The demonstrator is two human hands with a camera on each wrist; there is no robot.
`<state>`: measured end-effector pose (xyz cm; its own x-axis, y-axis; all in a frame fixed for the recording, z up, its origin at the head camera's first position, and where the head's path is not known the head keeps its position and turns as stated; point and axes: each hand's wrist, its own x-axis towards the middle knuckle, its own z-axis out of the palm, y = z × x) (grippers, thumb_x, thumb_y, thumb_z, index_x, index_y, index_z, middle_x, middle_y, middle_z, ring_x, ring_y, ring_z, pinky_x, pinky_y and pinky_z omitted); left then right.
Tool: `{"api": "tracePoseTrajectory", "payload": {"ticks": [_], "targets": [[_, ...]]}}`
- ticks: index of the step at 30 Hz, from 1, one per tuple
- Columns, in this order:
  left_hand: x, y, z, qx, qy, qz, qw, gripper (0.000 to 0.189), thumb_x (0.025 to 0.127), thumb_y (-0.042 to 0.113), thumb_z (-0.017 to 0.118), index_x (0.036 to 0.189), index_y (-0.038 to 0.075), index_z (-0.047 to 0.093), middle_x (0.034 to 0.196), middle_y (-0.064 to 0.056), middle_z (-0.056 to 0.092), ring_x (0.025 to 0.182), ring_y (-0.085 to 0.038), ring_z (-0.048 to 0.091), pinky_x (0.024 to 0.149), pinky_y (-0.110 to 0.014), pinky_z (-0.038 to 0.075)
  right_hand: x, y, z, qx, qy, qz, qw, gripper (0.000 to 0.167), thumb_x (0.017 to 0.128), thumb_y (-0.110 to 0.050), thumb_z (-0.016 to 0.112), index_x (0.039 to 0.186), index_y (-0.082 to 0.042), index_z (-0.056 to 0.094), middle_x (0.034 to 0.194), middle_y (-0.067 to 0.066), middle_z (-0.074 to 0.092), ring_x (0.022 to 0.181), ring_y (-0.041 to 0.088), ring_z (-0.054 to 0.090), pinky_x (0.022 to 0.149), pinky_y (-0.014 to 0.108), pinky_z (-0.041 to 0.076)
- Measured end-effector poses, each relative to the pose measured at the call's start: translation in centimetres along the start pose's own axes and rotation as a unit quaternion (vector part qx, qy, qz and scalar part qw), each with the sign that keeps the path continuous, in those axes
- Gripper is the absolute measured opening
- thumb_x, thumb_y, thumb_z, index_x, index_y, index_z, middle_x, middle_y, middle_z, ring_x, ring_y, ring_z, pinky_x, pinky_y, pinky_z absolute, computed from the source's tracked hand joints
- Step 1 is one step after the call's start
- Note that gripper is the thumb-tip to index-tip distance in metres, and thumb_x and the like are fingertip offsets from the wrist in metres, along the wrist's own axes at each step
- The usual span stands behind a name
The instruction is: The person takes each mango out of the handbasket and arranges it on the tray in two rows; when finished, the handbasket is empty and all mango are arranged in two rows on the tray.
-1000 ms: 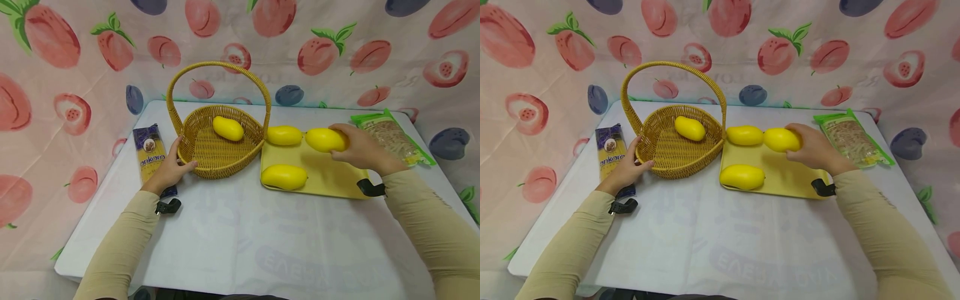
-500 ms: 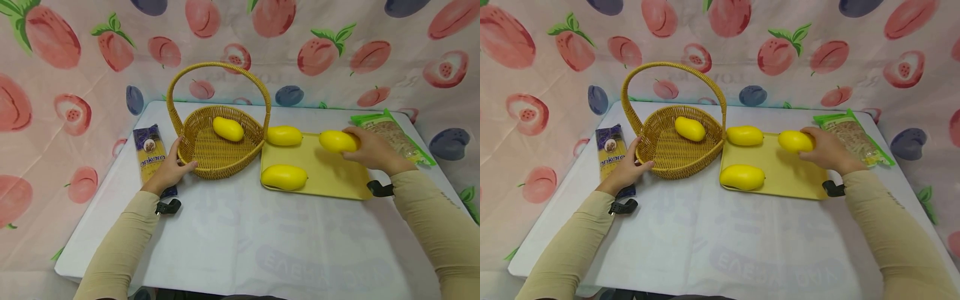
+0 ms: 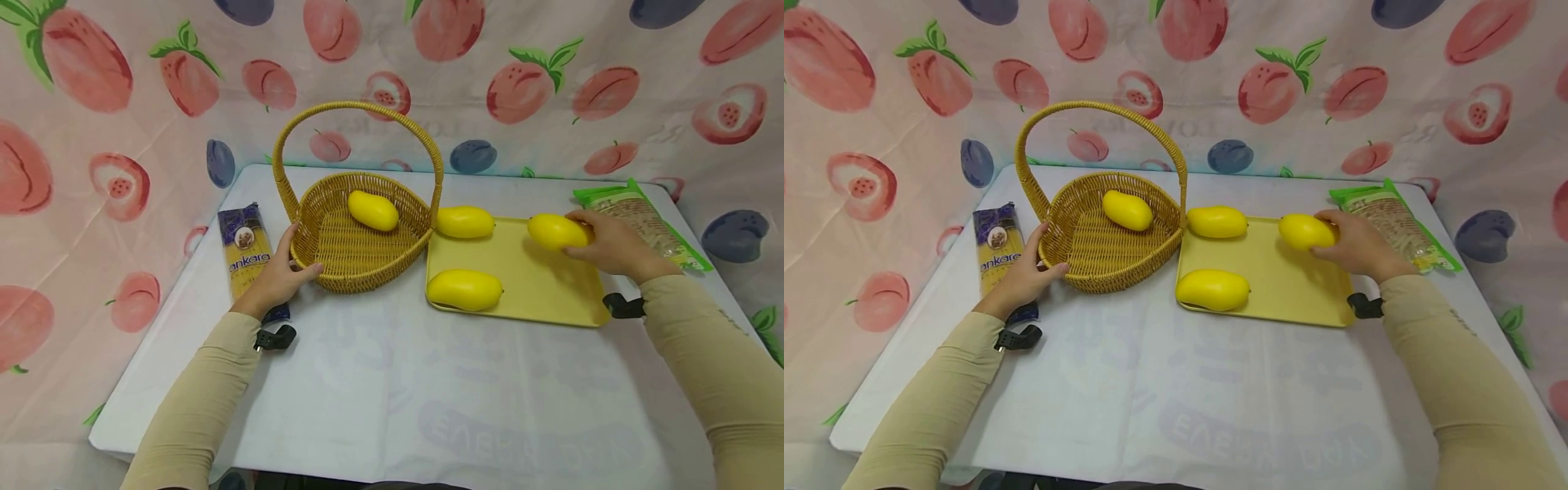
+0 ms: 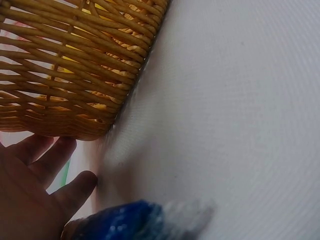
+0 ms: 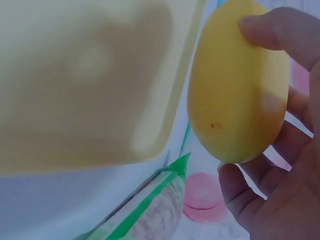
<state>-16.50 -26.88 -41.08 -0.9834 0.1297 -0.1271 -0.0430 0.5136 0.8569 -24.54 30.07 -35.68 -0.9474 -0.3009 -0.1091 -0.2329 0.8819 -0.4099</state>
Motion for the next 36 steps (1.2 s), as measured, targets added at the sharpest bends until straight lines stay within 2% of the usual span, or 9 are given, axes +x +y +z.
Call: {"api": "tracePoseTrajectory", "payload": {"ticks": [15, 23, 36], "targets": [[-0.1, 0.0, 0.0, 0.008, 0.001, -0.002, 1.0000, 0.100, 0.097, 0.035, 0.066, 0.160, 0.030, -0.011, 0.165, -0.019, 0.006, 0.143, -0.048, 0.025, 0.114, -0.060, 0.024, 1.2, 0.9, 0.1, 0.014, -0.029, 0.032, 0.9990, 0.073, 0.092, -0.037, 0.072, 0.145, 0.002, 0.040, 0.133, 0.036, 0.046, 0.113, 0.049, 0.046, 0.100, 0.066, 0.034], [-0.3, 0.2, 0.0, 0.003, 0.002, -0.001, 1.0000, 0.098, 0.097, 0.035, 0.065, 0.161, 0.031, -0.009, 0.166, -0.016, 0.005, 0.143, -0.048, 0.025, 0.114, -0.059, 0.023, 2.4, 1.6, 0.4, 0.001, -0.027, 0.018, 0.9995, 0.073, 0.092, -0.036, 0.074, 0.142, 0.008, 0.043, 0.137, 0.034, 0.044, 0.113, 0.048, 0.046, 0.099, 0.065, 0.035], [0.0, 0.0, 0.1, 0.005, 0.005, 0.003, 1.0000, 0.098, 0.097, 0.037, 0.066, 0.161, 0.031, -0.008, 0.165, -0.019, 0.009, 0.144, -0.042, 0.028, 0.114, -0.056, 0.026, 3.3, 1.7, 0.1, -0.012, -0.067, 0.040, 0.9969, 0.075, 0.093, -0.034, 0.071, 0.146, 0.007, 0.038, 0.139, 0.038, 0.042, 0.121, 0.052, 0.042, 0.103, 0.068, 0.030]]}}
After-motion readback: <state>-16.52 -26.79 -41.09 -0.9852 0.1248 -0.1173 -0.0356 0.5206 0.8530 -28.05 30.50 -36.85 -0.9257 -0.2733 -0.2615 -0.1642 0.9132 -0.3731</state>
